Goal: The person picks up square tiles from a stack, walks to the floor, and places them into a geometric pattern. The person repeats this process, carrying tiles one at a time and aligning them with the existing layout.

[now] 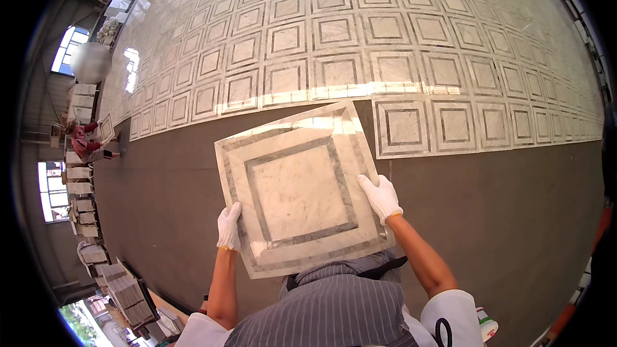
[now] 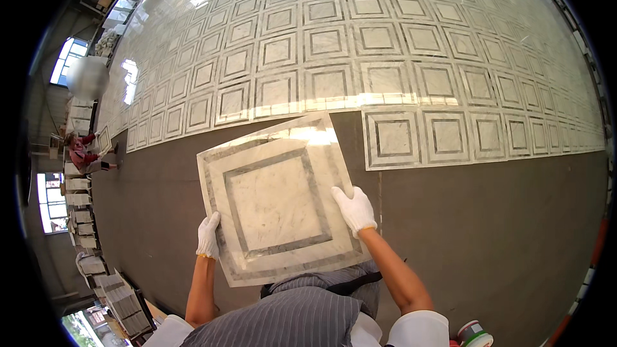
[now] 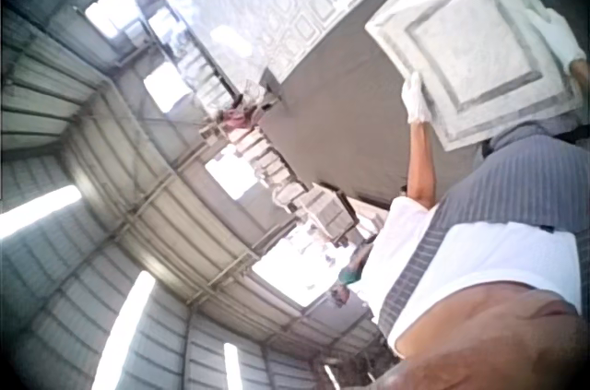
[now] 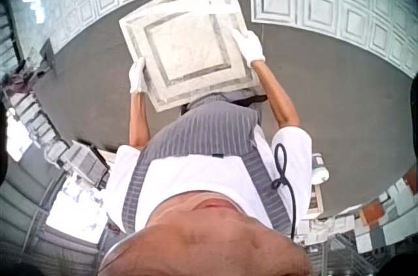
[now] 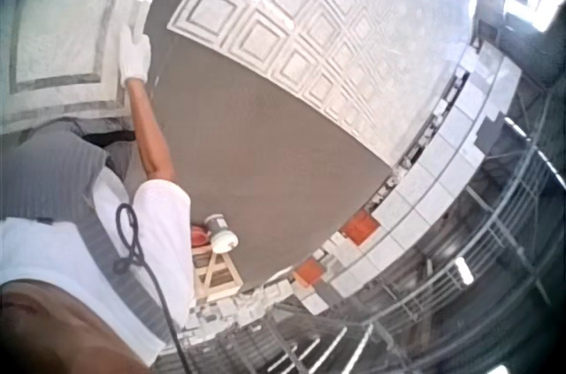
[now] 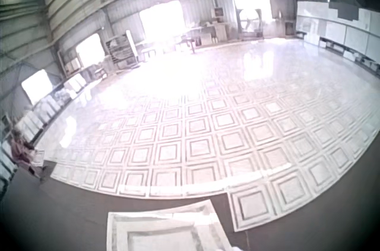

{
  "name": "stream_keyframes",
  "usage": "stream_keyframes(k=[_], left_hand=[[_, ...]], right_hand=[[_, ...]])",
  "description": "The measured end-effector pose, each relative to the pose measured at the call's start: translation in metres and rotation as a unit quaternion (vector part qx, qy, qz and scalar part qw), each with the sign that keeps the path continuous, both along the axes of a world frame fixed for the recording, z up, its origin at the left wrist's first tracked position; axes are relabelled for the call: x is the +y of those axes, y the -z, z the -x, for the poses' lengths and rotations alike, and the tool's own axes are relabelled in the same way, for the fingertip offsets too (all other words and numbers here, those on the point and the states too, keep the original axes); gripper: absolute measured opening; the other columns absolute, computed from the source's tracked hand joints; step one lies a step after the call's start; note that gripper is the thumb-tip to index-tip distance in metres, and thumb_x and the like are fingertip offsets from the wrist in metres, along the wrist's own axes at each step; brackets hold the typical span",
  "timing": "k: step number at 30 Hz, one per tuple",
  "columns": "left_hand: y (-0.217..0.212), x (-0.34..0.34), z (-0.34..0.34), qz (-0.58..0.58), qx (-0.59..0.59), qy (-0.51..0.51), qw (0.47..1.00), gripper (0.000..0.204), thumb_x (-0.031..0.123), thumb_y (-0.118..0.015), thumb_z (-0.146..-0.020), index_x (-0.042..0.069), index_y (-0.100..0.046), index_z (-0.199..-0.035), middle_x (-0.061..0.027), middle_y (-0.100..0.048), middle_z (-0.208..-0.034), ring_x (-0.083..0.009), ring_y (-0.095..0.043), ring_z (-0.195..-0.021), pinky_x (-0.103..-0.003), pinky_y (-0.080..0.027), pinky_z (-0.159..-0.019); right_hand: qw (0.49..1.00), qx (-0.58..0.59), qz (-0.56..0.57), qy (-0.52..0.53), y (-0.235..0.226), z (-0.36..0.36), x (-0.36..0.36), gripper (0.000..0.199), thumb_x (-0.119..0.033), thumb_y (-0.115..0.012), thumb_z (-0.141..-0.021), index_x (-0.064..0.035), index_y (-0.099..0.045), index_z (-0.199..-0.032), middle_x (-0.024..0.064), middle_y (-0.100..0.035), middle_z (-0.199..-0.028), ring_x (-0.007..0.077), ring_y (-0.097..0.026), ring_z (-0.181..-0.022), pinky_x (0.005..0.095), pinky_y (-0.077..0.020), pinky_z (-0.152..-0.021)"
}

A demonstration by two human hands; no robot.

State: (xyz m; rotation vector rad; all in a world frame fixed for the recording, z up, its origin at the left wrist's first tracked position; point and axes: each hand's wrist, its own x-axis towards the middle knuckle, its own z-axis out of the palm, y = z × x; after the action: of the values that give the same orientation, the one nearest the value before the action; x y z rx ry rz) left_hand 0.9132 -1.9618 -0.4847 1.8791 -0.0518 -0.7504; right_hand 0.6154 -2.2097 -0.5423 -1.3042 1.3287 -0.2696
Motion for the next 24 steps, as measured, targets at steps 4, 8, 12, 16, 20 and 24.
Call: stream_keyframes(k=[4,8,12,16,20,24], left_hand=[[0.081,-0.024,-0.004,-0.03,0.02,0.027,0.999,0.028,0.027,-0.065,-0.088,0.002,-0.062,-0.101,0.0,-0.063,-0.086,-0.0085,-0.058,-0.071,-0.025,-0.047,-0.064],[0.164,-0.043,-0.019,-0.056,0.046,0.048,0.996,0.031,0.03,-0.066,-0.087,0.001,-0.063,-0.101,0.0006,-0.063,-0.082,-0.0083,-0.056,-0.067,-0.025,-0.046,-0.06],[0.252,-0.078,-0.037,-0.088,0.052,0.052,0.993,0.031,0.032,-0.067,-0.086,0.003,-0.063,-0.095,0.0002,-0.063,-0.08,-0.0085,-0.055,-0.064,-0.026,-0.045,-0.057],[0.366,-0.137,-0.063,-0.096,0.054,0.074,0.991,0.031,0.032,-0.067,-0.086,0.002,-0.062,-0.094,-0.0001,-0.062,-0.08,-0.0086,-0.055,-0.064,-0.026,-0.045,-0.058],[0.515,-0.21,-0.113,-0.091,0.044,0.097,0.99,0.033,0.034,-0.067,-0.086,0.003,-0.063,-0.096,-0.0004,-0.063,-0.081,-0.0094,-0.056,-0.067,-0.027,-0.047,-0.061],[0.648,-0.286,-0.176,-0.075,0.04,0.126,0.988,0.038,0.037,-0.068,-0.085,0.001,-0.064,-0.097,-0.0003,-0.063,-0.085,-0.0077,-0.054,-0.073,-0.026,-0.045,-0.064]], right_hand=[[0.997,0.075,-0.013,-0.01,0.096,0.01,-0.006,0.067,-0.055,-0.059,-0.079,0.006,-0.062,-0.106,0.0275,-0.064,-0.105,0.0403,-0.06,-0.101,0.0416,-0.0458,-0.085],[0.997,0.077,-0.024,0.009,0.188,0.007,-0.012,0.07,-0.059,-0.058,-0.078,0.0053,-0.062,-0.107,0.028,-0.063,-0.109,0.0406,-0.058,-0.106,0.0421,-0.0451,-0.088],[0.995,0.093,-0.035,0.031,0.266,-0.007,-0.041,0.068,-0.058,-0.059,-0.078,0.0038,-0.063,-0.105,0.0269,-0.063,-0.108,0.0396,-0.059,-0.105,0.0425,-0.0452,-0.087],[0.99,0.112,0.009,0.084,0.382,-0.028,-0.086,0.056,-0.051,-0.065,-0.081,0.0047,-0.065,-0.088,0.0189,-0.067,-0.085,0.0275,-0.063,-0.08,0.0376,-0.047,-0.073],[0.989,0.1,0.014,0.106,0.516,-0.063,-0.149,0.059,-0.056,-0.061,-0.08,0.0017,-0.066,-0.092,0.0242,-0.067,-0.093,0.0392,-0.063,-0.091,0.0432,-0.047,-0.079],[0.986,0.096,0.013,0.133,0.641,-0.118,-0.21,0.056,-0.052,-0.064,-0.082,0.0036,-0.065,-0.092,0.0211,-0.068,-0.089,0.0328,-0.065,-0.085,0.0395,-0.0478,-0.077]])
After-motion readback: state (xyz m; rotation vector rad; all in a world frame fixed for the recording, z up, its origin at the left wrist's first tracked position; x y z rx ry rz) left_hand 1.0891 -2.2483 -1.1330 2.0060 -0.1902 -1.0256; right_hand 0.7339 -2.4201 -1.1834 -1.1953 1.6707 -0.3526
